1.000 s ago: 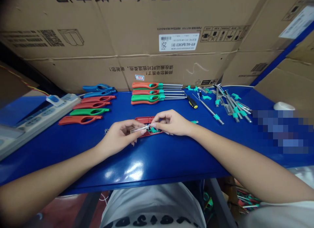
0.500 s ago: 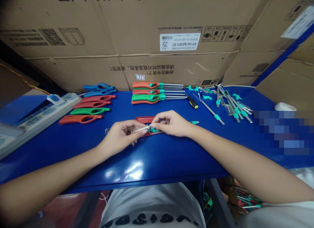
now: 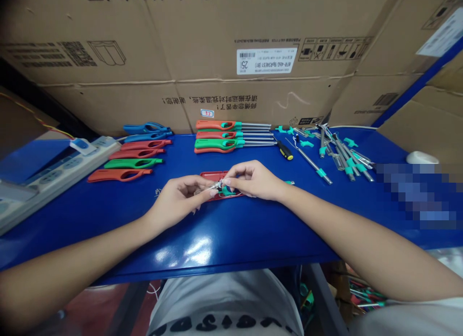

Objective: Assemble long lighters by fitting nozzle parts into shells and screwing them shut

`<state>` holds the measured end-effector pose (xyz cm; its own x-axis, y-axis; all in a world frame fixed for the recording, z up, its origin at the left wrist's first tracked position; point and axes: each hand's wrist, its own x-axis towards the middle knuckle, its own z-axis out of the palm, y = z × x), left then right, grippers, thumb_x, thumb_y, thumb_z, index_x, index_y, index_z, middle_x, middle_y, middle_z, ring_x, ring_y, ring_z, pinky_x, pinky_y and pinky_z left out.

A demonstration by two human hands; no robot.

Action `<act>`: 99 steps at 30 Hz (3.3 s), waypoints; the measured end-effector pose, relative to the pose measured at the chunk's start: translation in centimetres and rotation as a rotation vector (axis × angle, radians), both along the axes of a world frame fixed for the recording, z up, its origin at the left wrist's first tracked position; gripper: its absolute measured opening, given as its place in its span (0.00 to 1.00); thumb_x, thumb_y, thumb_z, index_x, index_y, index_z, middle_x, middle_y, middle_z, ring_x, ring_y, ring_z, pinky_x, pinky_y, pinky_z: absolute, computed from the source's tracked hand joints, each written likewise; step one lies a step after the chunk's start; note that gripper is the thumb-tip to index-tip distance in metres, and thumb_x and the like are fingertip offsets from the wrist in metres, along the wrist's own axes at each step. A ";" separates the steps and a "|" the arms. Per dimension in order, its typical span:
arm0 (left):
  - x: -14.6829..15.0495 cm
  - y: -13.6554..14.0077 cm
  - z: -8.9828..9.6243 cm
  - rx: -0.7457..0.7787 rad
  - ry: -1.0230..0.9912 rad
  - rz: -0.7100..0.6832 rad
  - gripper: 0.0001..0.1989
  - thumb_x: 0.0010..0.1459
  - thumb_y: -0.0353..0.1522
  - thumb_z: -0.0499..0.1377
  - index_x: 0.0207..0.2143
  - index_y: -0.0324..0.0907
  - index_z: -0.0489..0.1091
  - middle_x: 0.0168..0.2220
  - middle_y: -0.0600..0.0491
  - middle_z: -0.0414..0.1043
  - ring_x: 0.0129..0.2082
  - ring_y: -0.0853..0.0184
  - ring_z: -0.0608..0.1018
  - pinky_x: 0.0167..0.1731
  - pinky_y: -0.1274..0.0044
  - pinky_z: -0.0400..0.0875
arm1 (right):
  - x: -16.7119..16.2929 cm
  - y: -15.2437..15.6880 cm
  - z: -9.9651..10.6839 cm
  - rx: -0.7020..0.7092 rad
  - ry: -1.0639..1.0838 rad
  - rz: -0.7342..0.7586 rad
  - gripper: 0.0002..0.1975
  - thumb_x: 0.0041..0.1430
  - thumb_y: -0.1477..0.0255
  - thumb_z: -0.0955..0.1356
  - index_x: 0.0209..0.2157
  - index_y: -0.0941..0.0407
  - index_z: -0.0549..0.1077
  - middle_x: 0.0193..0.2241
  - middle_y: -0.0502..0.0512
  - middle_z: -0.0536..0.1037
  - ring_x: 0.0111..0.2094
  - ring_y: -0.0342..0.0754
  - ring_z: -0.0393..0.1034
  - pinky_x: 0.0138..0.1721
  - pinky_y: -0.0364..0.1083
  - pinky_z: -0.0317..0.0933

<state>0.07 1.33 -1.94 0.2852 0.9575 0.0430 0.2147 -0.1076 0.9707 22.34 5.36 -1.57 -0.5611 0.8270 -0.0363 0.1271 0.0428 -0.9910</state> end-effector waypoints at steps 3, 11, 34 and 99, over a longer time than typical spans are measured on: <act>-0.1 0.1 0.1 -0.020 0.003 0.007 0.15 0.53 0.38 0.69 0.39 0.37 0.79 0.26 0.53 0.78 0.18 0.75 0.70 0.17 0.82 0.65 | -0.1 0.1 0.1 -0.028 0.019 -0.011 0.21 0.52 0.55 0.75 0.31 0.59 0.74 0.15 0.44 0.69 0.13 0.34 0.52 0.14 0.39 0.45; -0.3 0.3 -0.2 -0.017 -0.006 -0.019 0.15 0.54 0.38 0.68 0.40 0.37 0.81 0.21 0.56 0.74 0.17 0.74 0.69 0.16 0.83 0.65 | -0.3 0.1 0.0 -0.019 0.011 -0.062 0.22 0.50 0.54 0.76 0.29 0.59 0.72 0.16 0.43 0.68 0.15 0.35 0.53 0.17 0.40 0.46; -0.1 -0.2 0.0 -0.024 0.022 0.032 0.17 0.54 0.41 0.68 0.40 0.37 0.82 0.26 0.51 0.79 0.20 0.73 0.70 0.19 0.81 0.64 | -0.7 -0.6 -0.1 0.090 -0.087 -0.133 0.24 0.48 0.51 0.76 0.29 0.59 0.74 0.22 0.48 0.71 0.23 0.39 0.60 0.25 0.41 0.54; 0.1 0.3 0.3 -0.091 -0.003 0.053 0.16 0.51 0.40 0.70 0.37 0.38 0.83 0.20 0.54 0.75 0.14 0.77 0.65 0.14 0.84 0.58 | -1.2 -0.4 -0.9 0.084 -0.056 -0.170 0.25 0.49 0.48 0.74 0.29 0.58 0.71 0.20 0.46 0.68 0.20 0.38 0.55 0.21 0.41 0.48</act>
<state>0.22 1.67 -1.68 0.2336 0.9713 -0.0437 0.2149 -0.0078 0.9766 21.19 4.95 -2.43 -0.4117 0.9112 0.0096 0.1942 0.0980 -0.9761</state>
